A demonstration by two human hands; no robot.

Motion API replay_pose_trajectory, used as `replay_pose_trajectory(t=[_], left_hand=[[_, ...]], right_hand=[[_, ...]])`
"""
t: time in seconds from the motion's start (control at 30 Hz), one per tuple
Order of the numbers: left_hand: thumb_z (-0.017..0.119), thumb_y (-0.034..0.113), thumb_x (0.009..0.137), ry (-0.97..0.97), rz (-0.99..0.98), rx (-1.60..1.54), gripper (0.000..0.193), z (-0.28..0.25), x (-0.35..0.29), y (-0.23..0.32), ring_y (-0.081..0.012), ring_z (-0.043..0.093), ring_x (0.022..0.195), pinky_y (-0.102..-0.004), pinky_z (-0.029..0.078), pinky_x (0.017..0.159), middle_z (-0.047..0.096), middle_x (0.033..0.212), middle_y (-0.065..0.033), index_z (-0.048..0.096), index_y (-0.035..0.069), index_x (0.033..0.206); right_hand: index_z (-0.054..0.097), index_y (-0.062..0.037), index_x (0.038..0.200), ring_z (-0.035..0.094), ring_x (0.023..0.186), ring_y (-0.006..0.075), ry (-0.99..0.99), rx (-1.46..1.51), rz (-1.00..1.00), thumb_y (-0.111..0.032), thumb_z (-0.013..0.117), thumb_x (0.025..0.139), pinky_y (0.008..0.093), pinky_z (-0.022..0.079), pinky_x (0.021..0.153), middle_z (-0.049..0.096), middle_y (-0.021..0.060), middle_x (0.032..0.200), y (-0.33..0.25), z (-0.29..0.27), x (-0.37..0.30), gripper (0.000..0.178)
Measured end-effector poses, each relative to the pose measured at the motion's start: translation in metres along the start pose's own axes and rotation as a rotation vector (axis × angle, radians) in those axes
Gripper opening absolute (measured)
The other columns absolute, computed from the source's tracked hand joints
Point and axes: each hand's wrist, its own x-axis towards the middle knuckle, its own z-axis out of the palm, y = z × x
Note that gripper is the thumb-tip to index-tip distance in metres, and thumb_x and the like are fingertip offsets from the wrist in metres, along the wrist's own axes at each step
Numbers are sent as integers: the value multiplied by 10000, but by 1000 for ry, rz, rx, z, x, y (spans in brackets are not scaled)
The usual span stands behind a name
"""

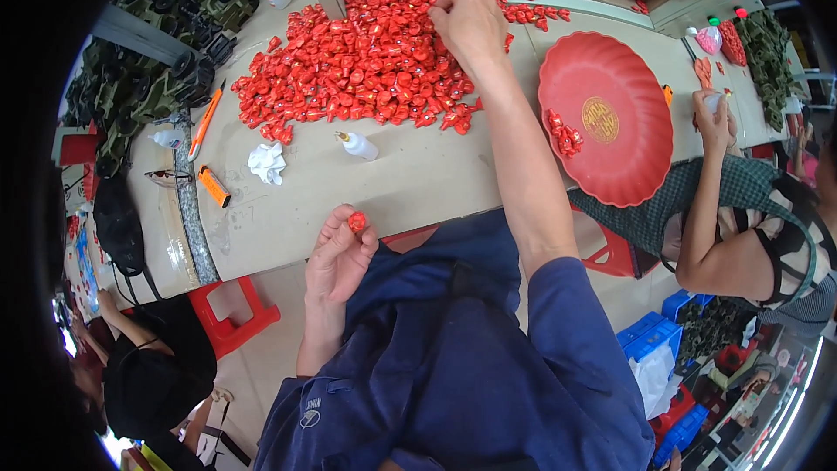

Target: The person applies glue from a bottle onto small plastic parts and presses them together by hand.

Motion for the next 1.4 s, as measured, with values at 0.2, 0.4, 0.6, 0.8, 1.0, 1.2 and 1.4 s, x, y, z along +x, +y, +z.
replay_pose_trajectory(t=[0.2, 0.4, 0.6, 0.8, 1.0, 1.2, 1.4], left_hand=[[523, 65, 844, 7, 13, 11, 157, 1, -3, 0, -164, 552, 738, -248, 459, 633, 582, 871, -86, 562, 38, 994], [525, 70, 844, -4, -12, 34, 162, 2, 2, -4, -157, 551, 737, -246, 458, 635, 582, 872, -84, 561, 38, 999], [535, 66, 838, 28, -28, 66, 171, 8, 5, -7, -147, 564, 739, -243, 466, 642, 594, 862, -86, 547, 32, 1005], [543, 41, 827, 49, 6, 142, 178, 12, 5, -11, -141, 582, 734, -244, 479, 664, 605, 852, -91, 542, 18, 1003], [555, 42, 820, 58, 44, 219, 190, 14, 4, -11, -139, 588, 755, -244, 480, 670, 609, 860, -91, 545, 12, 1007], [570, 48, 812, 78, 72, 315, 196, 13, 3, -12, -134, 592, 751, -242, 488, 675, 615, 852, -89, 557, 6, 1003], [582, 34, 801, 124, 109, 441, 195, 14, 2, -13, -123, 591, 737, -225, 496, 667, 615, 849, -86, 563, -7, 991]], right_hand=[[569, -10, 1011, 548, 643, 85, -318, 1033, 185, -155, 538, 808, 222, 446, 570, 614, 60, 781, -8, -39, -57, 250], [486, 7, 1120, 544, 750, 97, -620, 1541, 329, -111, 445, 885, 209, 432, 603, 587, 76, 922, -9, -46, -123, 266], [507, 19, 1019, 602, 810, 169, -729, 1563, 362, -122, 489, 869, 242, 477, 631, 582, 180, 999, -11, -47, -156, 207], [547, 22, 950, 561, 684, 108, -623, 1363, 301, -35, 559, 815, 209, 439, 558, 612, 119, 860, -17, -46, -181, 148], [566, 17, 874, 537, 650, 60, -514, 1445, 323, -48, 611, 788, 182, 424, 540, 606, 55, 780, -30, -50, -194, 118], [583, 23, 803, 539, 619, 39, -458, 1126, 124, -100, 624, 792, 174, 436, 539, 597, 26, 675, -33, -52, -192, 130], [571, 17, 767, 479, 600, 35, -542, 1149, 216, -95, 590, 820, 166, 383, 533, 549, -3, 661, -43, -53, -192, 126]])
